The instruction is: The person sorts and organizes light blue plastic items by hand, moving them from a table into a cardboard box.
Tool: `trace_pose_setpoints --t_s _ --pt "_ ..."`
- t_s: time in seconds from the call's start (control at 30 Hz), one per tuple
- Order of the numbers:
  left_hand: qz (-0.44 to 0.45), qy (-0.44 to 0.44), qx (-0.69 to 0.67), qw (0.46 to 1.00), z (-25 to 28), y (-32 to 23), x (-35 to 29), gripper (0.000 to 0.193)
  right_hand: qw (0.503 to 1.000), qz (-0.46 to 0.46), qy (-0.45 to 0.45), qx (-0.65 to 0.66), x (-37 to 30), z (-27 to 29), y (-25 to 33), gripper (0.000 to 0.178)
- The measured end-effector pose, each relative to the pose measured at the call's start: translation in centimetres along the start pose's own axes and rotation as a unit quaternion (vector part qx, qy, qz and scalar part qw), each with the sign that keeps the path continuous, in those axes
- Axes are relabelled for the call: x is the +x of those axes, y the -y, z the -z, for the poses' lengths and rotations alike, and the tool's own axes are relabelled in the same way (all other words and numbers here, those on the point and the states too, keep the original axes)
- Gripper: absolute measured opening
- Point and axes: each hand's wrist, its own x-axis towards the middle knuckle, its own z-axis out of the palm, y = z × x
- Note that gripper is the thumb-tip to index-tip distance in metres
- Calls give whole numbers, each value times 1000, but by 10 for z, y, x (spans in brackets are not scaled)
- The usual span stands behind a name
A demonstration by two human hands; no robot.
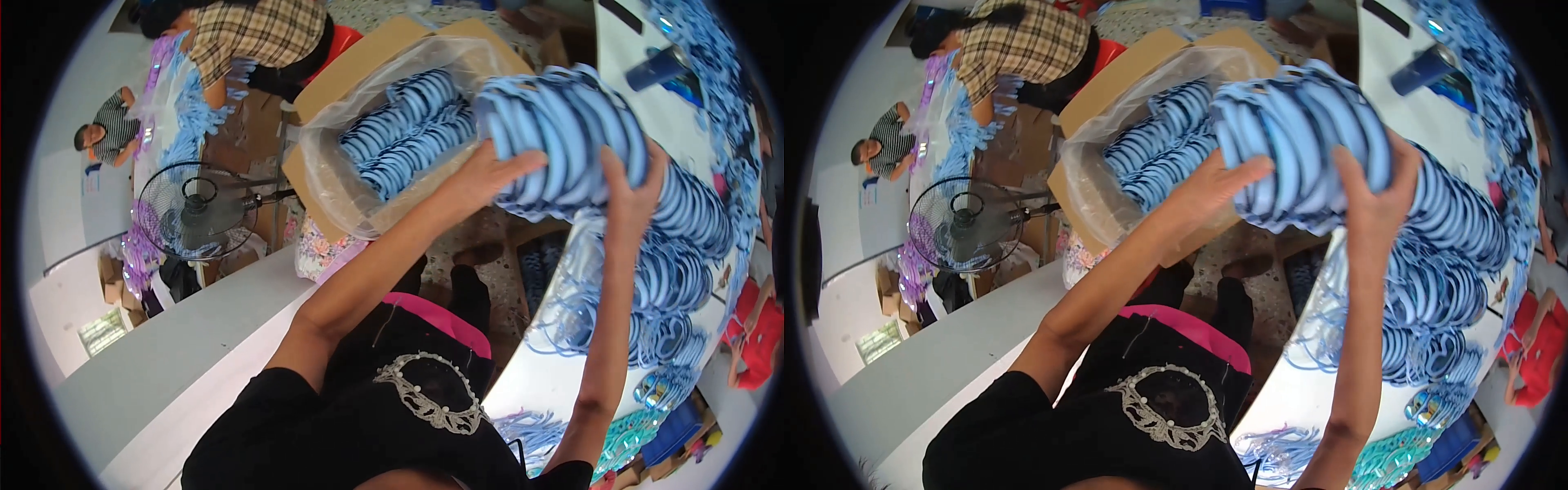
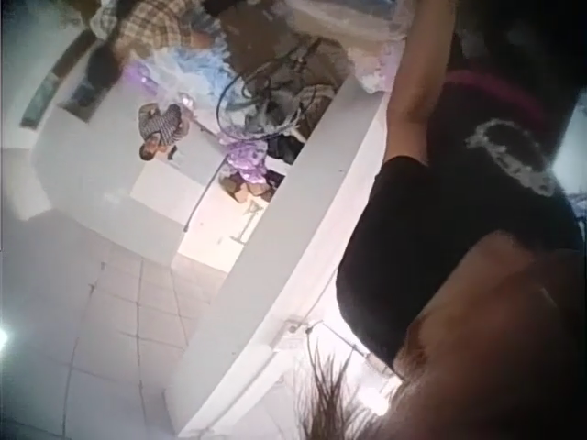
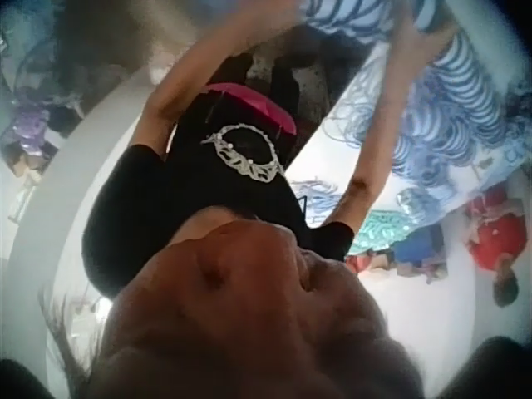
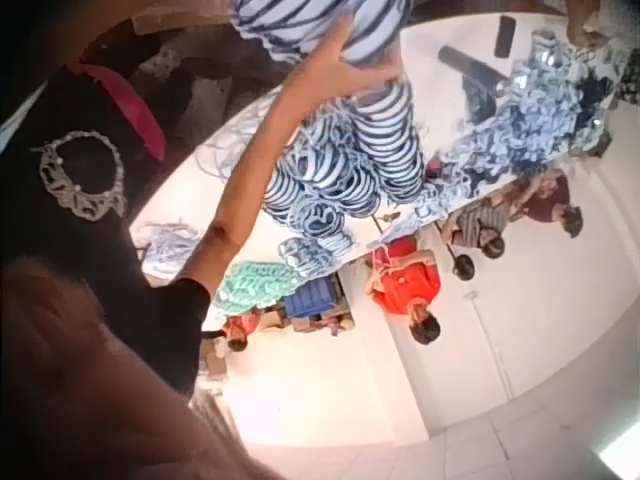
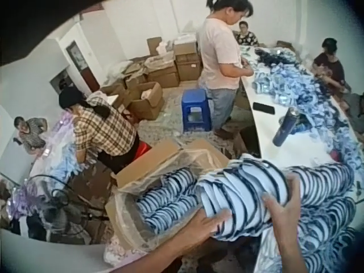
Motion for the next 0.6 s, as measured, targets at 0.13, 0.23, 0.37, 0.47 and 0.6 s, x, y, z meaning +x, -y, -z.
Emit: trace_pose_setpoints --t_s 0.13,0.23,0.37,0.47,0.6 --pt "83 -114 -17 990 147 70 -21 83 977 -77 95 177 -19 -188 -46 55" --pt "99 -211 -81 969 244 137 -30 86 961 -145 140 190 -49 -331 -113 63" --pt "182 -344 -98 916 363 216 -46 96 925 -228 231 196 -99 -478 -167 71" --pt "191 -405 -131 885 415 253 -44 96 914 -238 240 223 -112 -560 -196 79" --pt "195 -417 -135 877 432 286 -12 96 941 -226 195 158 -116 -607 -246 80"
